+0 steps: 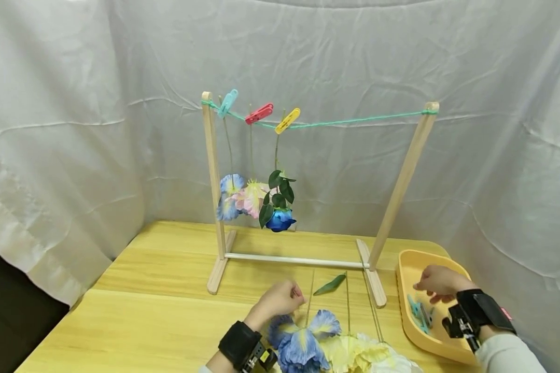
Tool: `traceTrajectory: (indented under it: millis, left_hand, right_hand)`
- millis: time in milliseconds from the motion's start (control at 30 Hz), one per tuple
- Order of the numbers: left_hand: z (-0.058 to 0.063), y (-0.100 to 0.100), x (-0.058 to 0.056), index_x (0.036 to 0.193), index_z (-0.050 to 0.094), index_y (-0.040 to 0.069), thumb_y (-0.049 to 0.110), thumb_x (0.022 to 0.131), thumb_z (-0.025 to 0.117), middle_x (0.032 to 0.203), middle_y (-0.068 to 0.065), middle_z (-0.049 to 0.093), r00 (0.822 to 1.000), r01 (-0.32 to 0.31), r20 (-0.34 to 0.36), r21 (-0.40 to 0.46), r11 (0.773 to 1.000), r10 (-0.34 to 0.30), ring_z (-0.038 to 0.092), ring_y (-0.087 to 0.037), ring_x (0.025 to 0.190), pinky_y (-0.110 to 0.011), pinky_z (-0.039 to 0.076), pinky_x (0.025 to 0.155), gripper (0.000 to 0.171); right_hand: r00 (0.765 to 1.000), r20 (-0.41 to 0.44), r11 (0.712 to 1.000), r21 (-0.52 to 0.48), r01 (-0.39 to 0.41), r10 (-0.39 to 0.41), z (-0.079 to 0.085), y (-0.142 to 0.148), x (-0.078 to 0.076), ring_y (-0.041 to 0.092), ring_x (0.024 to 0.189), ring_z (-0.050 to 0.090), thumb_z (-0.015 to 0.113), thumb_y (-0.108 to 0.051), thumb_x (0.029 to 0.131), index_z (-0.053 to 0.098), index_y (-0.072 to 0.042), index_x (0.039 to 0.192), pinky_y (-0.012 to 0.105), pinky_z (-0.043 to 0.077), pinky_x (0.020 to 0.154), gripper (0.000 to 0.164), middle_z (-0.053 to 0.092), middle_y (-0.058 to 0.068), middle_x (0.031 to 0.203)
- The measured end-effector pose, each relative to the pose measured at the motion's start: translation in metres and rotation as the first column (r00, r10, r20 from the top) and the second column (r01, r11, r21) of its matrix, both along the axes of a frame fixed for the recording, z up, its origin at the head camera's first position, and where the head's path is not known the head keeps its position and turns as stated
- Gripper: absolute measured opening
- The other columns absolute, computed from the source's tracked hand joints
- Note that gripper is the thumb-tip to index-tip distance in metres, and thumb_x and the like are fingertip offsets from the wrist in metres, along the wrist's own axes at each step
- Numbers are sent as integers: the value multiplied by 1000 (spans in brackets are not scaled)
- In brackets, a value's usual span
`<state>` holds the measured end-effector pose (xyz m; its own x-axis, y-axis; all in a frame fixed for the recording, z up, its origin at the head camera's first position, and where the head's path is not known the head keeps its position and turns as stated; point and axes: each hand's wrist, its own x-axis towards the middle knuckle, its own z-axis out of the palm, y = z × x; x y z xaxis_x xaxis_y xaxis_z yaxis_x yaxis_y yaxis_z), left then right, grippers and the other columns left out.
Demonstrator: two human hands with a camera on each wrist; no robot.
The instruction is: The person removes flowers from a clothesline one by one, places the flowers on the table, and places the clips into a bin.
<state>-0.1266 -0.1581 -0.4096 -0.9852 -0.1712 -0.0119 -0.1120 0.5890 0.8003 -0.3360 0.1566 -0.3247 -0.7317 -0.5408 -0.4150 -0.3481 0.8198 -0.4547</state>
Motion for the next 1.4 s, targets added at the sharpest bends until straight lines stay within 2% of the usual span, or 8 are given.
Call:
traceTrajectory:
  millis: [367, 467, 633, 733, 833, 1000, 1133, 1400]
  left_hand:
    - [93, -49, 8, 86, 68, 5, 15, 90, 60, 74, -5, 64, 937, -14, -349, 27, 1000, 23, 52, -8, 60, -20, 45, 55, 13]
    - [120, -60, 2, 85, 66, 4, 10, 88, 59, 73, -7, 64, 827, -147, -544, 33, 989, 141, 53, -11, 61, -21, 47, 57, 10]
    - [147, -70, -17, 90, 57, -1, 2, 85, 56, 83, -13, 58, 524, -388, -789, 113, 915, 320, 54, -22, 75, -30, 45, 72, 6]
    - [153, -69, -24, 97, 51, -1, 2, 86, 54, 90, -15, 53, 441, -437, -812, 177, 882, 382, 53, -26, 84, -33, 43, 76, 12]
    - [157, -67, -28, 108, 49, -1, 6, 89, 54, 103, -16, 55, 475, -423, -786, 190, 886, 395, 54, -28, 97, -35, 44, 82, 21]
    - [158, -72, -42, 127, 42, -3, 10, 94, 51, 125, -21, 52, 659, -339, -677, 122, 933, 328, 50, -30, 119, -41, 42, 99, 37]
    - [153, -81, -52, 130, 41, -5, 7, 94, 50, 124, -22, 53, 749, -285, -604, 78, 955, 273, 54, -32, 116, -41, 46, 96, 38]
    - [144, -86, -55, 103, 64, -4, 4, 89, 58, 89, -19, 68, 712, -355, -641, 24, 935, 287, 65, -28, 78, -34, 54, 66, 16]
  right_hand:
    - [917, -314, 927, -199, -319, 248, 100, -86, 8, 6, 67, 54, 52, -20, 96, 61, 3, 101, 23, 47, 61, 26, 62, 3, 77]
    - [849, -468, 879, -262, -398, 245, 127, -120, 21, 6, 66, 56, 54, -17, 95, 64, 1, 98, 23, 48, 63, 21, 64, 4, 75]
    - [783, -617, 799, -430, -420, 79, 162, -186, 48, 10, 62, 58, 57, -15, 93, 65, -3, 96, 19, 44, 57, 15, 65, 9, 78]
    - [788, -615, 718, -564, -407, -36, 179, -219, 61, 7, 62, 58, 56, -15, 93, 62, -2, 104, 18, 42, 54, 18, 65, 12, 89]
    - [838, -534, 640, -684, -350, -113, 194, -243, 68, 4, 69, 59, 55, -19, 94, 55, -2, 119, 16, 46, 61, 30, 61, 13, 110]
    - [944, -321, 600, -770, -218, -69, 211, -268, 68, 3, 79, 60, 51, -31, 96, 32, -5, 141, 16, 49, 73, 56, 47, 15, 138]
    - [974, -226, 583, -794, -173, -19, 212, -281, 69, 3, 72, 59, 48, -27, 97, 39, -2, 137, 15, 48, 67, 48, 54, 19, 128]
    - [982, -186, 532, -833, -151, -12, 208, -284, 72, 5, 67, 56, 52, -23, 96, 50, -2, 117, 15, 47, 62, 30, 60, 11, 106]
